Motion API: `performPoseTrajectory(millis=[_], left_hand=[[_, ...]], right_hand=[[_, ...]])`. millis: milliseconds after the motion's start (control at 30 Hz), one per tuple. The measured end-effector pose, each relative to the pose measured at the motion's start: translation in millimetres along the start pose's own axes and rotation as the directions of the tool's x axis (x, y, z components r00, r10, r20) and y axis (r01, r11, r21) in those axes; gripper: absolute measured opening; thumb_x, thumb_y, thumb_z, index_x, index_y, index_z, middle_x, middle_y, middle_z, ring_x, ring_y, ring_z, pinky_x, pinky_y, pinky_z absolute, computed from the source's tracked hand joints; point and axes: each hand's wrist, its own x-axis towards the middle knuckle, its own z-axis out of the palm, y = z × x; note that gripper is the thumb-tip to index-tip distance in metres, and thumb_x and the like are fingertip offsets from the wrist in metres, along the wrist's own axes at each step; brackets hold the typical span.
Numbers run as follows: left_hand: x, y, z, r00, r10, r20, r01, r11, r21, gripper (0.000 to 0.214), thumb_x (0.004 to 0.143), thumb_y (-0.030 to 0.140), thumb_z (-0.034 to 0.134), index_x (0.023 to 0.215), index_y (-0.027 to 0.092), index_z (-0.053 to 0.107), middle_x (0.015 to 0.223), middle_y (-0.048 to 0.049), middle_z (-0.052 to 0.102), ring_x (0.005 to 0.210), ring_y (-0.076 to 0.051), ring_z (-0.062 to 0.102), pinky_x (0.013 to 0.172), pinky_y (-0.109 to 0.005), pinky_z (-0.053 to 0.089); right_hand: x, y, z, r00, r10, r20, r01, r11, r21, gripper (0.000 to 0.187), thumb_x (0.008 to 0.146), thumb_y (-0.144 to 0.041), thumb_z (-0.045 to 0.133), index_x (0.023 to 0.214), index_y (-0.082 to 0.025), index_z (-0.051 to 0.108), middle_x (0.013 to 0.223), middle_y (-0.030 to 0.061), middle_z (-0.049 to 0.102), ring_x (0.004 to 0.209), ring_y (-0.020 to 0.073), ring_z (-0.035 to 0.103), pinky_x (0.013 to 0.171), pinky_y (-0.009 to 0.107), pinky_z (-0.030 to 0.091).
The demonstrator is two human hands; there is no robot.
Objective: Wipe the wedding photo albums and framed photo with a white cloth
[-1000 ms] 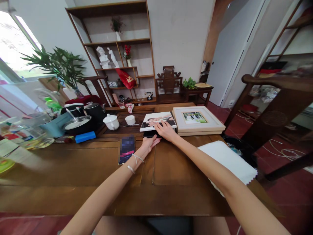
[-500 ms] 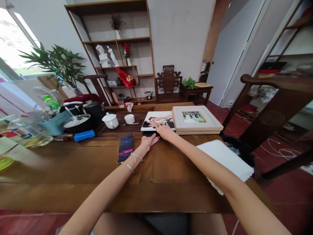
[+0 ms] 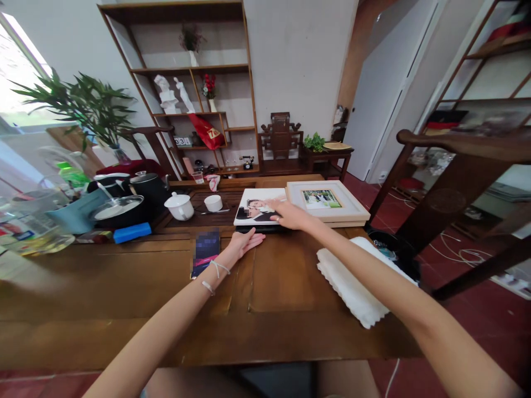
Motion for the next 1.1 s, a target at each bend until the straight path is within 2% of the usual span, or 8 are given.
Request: performPoseTrajectory(millis=[167,300,433,533,633,800,967,1100], left_hand=[[2,-2,1.8,1.000,0.007,-0.006,-0.007,1.000,-0.015,0.023,0.089,0.011,0.059,0.104,-0.007,0.059,0.091,-0.0294,0.072,0.083,-0.027,0.074,0.084,-0.032,0.060],[5,-2,4.0,1.000,0.015,-0.020,-0.015,1.000,-0.023,0.025,0.088,0.010,0.060,0.104,-0.008,0.059,0.092,-0.0313,0.071,0.085,-0.028,0.074,0.085,-0.033,0.060],[6,-1,6.2,0.999,0.020,-0.030,-0.021,1.000,-0.023,0.028,0.087,0.010,0.062,0.107,-0.009,0.058,0.093,-0.0321,0.070,0.086,-0.029,0.074,0.086,-0.033,0.060],[6,2,8.5,0.999,0.025,-0.040,-0.025,1.000,-0.016,0.030,0.086,0.011,0.062,0.110,-0.008,0.057,0.094,-0.0309,0.071,0.086,-0.029,0.074,0.085,-0.033,0.060],[5,3,10.8,0.998,0.033,-0.052,-0.033,0.999,-0.007,0.030,0.087,0.011,0.062,0.110,-0.007,0.058,0.092,-0.0292,0.072,0.086,-0.027,0.074,0.086,-0.032,0.059],[6,2,12.2,0.997,0.052,-0.063,-0.051,0.999,0.014,0.025,0.089,0.012,0.060,0.106,-0.006,0.060,0.088,-0.0270,0.073,0.086,-0.026,0.074,0.087,-0.030,0.059],[8,1,13.7,0.996,0.071,-0.060,-0.068,0.996,0.050,0.026,0.089,0.014,0.059,0.105,-0.007,0.060,0.086,-0.0272,0.073,0.083,-0.024,0.075,0.086,-0.029,0.059],[7,4,13.0,0.995,0.090,-0.034,-0.085,0.987,0.133,0.026,0.091,0.015,0.057,0.107,-0.005,0.060,0.083,-0.0237,0.074,0.077,-0.020,0.075,0.083,-0.026,0.059]], right_hand=[[-53,72,-51,0.952,0.263,-0.155,-0.261,0.965,0.028,0.038,0.089,-0.018,0.049,0.126,-0.015,0.058,0.127,0.0106,0.062,0.116,0.0246,0.057,0.099,0.036,0.041],[-99,122,-67,0.823,0.506,-0.259,-0.512,0.858,0.048,0.037,0.088,-0.019,0.048,0.122,-0.012,0.060,0.119,0.0137,0.066,0.111,0.0278,0.058,0.098,0.038,0.039],[-132,151,-63,0.676,0.680,-0.285,-0.690,0.719,0.082,0.042,0.085,-0.020,0.051,0.126,-0.011,0.056,0.126,0.0155,0.061,0.119,0.0302,0.052,0.098,0.039,0.038],[-144,165,-55,0.545,0.799,-0.254,-0.802,0.585,0.118,0.050,0.086,-0.025,0.054,0.131,-0.004,0.050,0.129,0.0235,0.056,0.121,0.0341,0.049,0.097,0.042,0.039],[-147,176,-44,0.446,0.882,-0.151,-0.871,0.467,0.156,0.054,0.085,-0.037,0.059,0.123,0.001,0.055,0.121,0.0282,0.059,0.112,0.0366,0.056,0.089,0.041,0.045],[-142,184,-23,0.361,0.932,-0.012,-0.914,0.357,0.196,0.041,0.088,-0.043,0.059,0.104,-0.006,0.066,0.109,0.0202,0.065,0.101,0.0312,0.062,0.081,0.037,0.049],[-139,187,-15,0.308,0.951,-0.017,-0.931,0.305,0.202,0.034,0.093,-0.036,0.058,0.121,-0.017,0.056,0.121,0.0090,0.058,0.101,0.0229,0.060,0.084,0.044,0.052],[-136,187,-16,0.265,0.964,-0.034,-0.944,0.267,0.192,0.035,0.092,-0.035,0.059,0.122,-0.017,0.055,0.122,0.0090,0.057,0.101,0.0229,0.060,0.084,0.044,0.052]])
